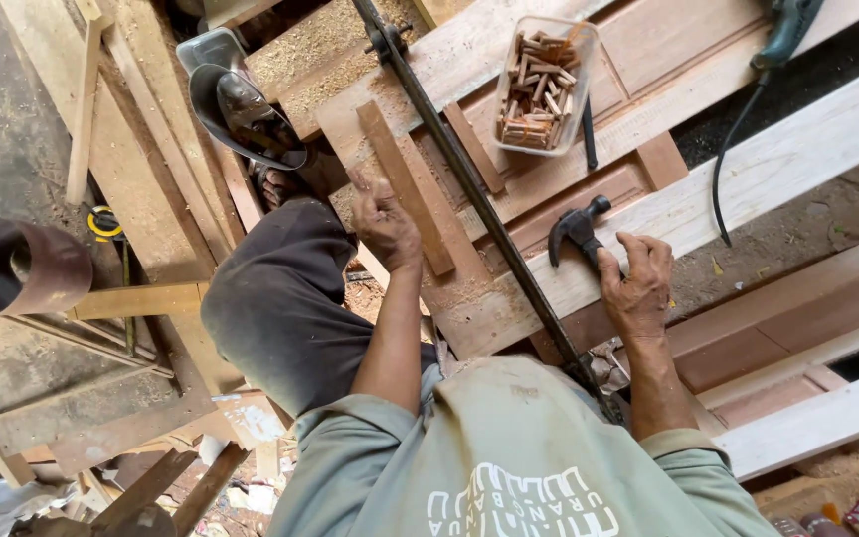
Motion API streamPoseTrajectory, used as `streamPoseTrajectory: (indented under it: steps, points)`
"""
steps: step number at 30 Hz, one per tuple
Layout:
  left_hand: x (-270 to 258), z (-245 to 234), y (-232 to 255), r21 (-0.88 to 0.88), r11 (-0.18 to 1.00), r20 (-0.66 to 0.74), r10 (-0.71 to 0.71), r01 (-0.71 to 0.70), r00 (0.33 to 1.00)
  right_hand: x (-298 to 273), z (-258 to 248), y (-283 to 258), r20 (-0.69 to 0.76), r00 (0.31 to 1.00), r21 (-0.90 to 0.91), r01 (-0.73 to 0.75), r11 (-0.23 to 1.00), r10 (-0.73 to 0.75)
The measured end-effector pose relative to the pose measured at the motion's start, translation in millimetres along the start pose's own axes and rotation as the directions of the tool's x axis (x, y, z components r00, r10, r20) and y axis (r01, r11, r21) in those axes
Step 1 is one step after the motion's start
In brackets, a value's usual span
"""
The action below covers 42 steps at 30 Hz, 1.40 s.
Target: Drilling holes and hammering wooden plugs into a wooden frame
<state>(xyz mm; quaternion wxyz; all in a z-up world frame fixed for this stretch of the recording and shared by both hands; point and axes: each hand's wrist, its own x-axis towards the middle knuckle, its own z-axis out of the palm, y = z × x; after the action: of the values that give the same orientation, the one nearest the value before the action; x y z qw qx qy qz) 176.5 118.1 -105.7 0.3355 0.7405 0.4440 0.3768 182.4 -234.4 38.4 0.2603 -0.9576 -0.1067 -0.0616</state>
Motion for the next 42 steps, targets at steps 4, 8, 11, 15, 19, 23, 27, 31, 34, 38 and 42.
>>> streamPoseTrajectory:
  steps: [4, 8, 11, 15, 19, 23, 27, 31, 34, 38, 42]
  points:
    - [-4, 7, 32, 0.217, 0.973, 0.007, 0.079, -0.079, 0.997, 51, 17, -11, -0.003, 1.000, 0.116, 0.026, 0.993, -0.026]
    - [-15, 2, 54, 0.392, 0.889, 0.191, 0.172, -0.236, 0.966, 118, 41, -20, -0.088, 0.972, 0.075, 0.226, 0.971, -0.219]
    - [-13, 3, 57, 0.431, 0.868, 0.229, 0.161, -0.248, 0.960, 171, 65, -26, -0.115, 0.931, -0.038, 0.345, 0.938, -0.347]
    - [-4, -8, 82, 0.468, 0.845, 0.269, 0.141, -0.257, 0.953, 231, 88, -61, 0.085, 0.872, -0.230, 0.489, 0.842, -0.483]
    - [-3, -4, 79, 0.458, 0.860, 0.276, 0.102, -0.224, 0.956, 254, 114, -54, 0.231, 0.839, -0.327, 0.545, 0.772, -0.493]
    - [1, -7, 86, 0.467, 0.849, 0.293, 0.115, -0.247, 0.949, 259, 123, -49, 0.278, 0.839, -0.309, 0.539, 0.784, -0.467]
    - [4, -8, 87, 0.467, 0.841, 0.320, 0.128, -0.273, 0.939, 256, 108, -69, 0.377, 0.844, -0.370, 0.516, 0.773, -0.382]
    - [4, -4, 82, 0.469, 0.837, 0.321, 0.137, -0.283, 0.937, 251, 107, -56, 0.418, 0.830, -0.318, 0.516, 0.796, -0.371]
    - [-1, 2, 67, 0.523, 0.786, 0.243, 0.234, -0.330, 0.942, 237, 95, -50, 0.368, 0.872, -0.033, 0.359, 0.933, -0.323]
    - [-1, 3, 68, 0.505, 0.796, 0.248, 0.236, -0.333, 0.940, 226, 54, -87, 0.359, 0.920, 0.460, -0.028, 0.887, -0.157]
    - [-2, 2, 66, 0.505, 0.796, 0.254, 0.231, -0.333, 0.939, 208, 47, -88, 0.467, 0.884, 0.714, -0.395, 0.579, 0.028]
